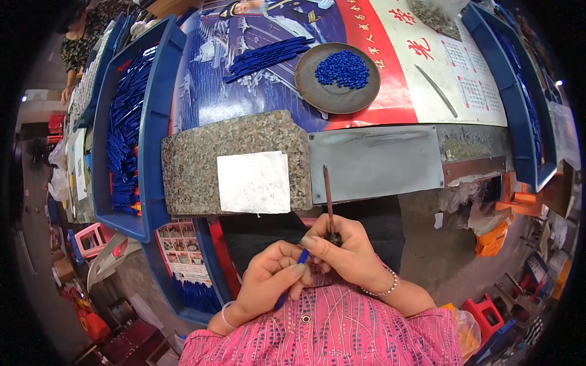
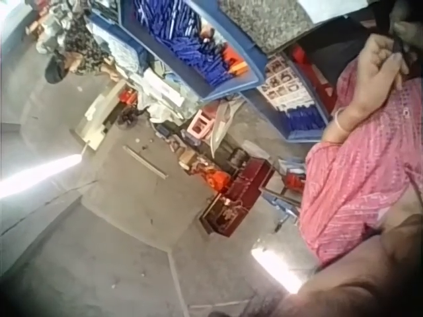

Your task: The worker is assembling small blue pen-like components and beads onto cards at a factory workstation.

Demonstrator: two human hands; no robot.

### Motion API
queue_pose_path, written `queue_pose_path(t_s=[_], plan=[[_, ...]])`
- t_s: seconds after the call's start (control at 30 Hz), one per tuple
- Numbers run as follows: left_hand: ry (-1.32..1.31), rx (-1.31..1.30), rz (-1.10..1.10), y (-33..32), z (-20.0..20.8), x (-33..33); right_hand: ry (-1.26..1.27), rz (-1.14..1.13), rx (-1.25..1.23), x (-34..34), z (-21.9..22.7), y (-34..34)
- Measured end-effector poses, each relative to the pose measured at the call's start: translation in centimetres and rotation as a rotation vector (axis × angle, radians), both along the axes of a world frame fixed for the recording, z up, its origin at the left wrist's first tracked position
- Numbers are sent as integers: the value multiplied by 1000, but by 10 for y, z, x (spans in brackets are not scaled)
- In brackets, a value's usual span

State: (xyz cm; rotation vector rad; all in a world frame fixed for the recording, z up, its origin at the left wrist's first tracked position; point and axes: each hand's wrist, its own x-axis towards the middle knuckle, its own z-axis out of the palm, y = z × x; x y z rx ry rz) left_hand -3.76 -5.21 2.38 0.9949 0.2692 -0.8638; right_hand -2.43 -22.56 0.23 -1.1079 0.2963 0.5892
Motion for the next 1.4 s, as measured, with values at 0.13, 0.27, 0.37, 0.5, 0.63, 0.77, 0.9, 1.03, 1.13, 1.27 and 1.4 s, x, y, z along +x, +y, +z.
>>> queue_pose_path(t_s=[0.13,0.27,0.37,0.5,0.63,0.77,0.9,1.03,1.13,1.27,1.4], plan=[[148,-93,59,0,-5,3,8,9,5,2,-2,0],[286,-112,54,2,-6,7,-6,11,31,1,-5,-1],[363,-243,26,5,-11,7,-13,14,53,0,-7,-2],[450,-307,9,5,-13,11,-23,31,49,0,-7,-2],[601,-351,12,5,-15,11,-47,79,9,1,-8,-3],[585,-321,19,2,-13,12,-47,62,29,0,-8,-4],[559,-380,26,2,-17,10,-57,40,40,1,-8,-3],[485,-346,26,1,-17,9,-75,24,43,1,-11,-1],[441,-337,26,0,-17,8,-67,12,56,0,-12,-1],[421,-330,26,0,-15,9,-78,10,60,-1,-15,-1],[410,-322,38,-1,-14,9,-84,11,64,-1,-14,-1]])
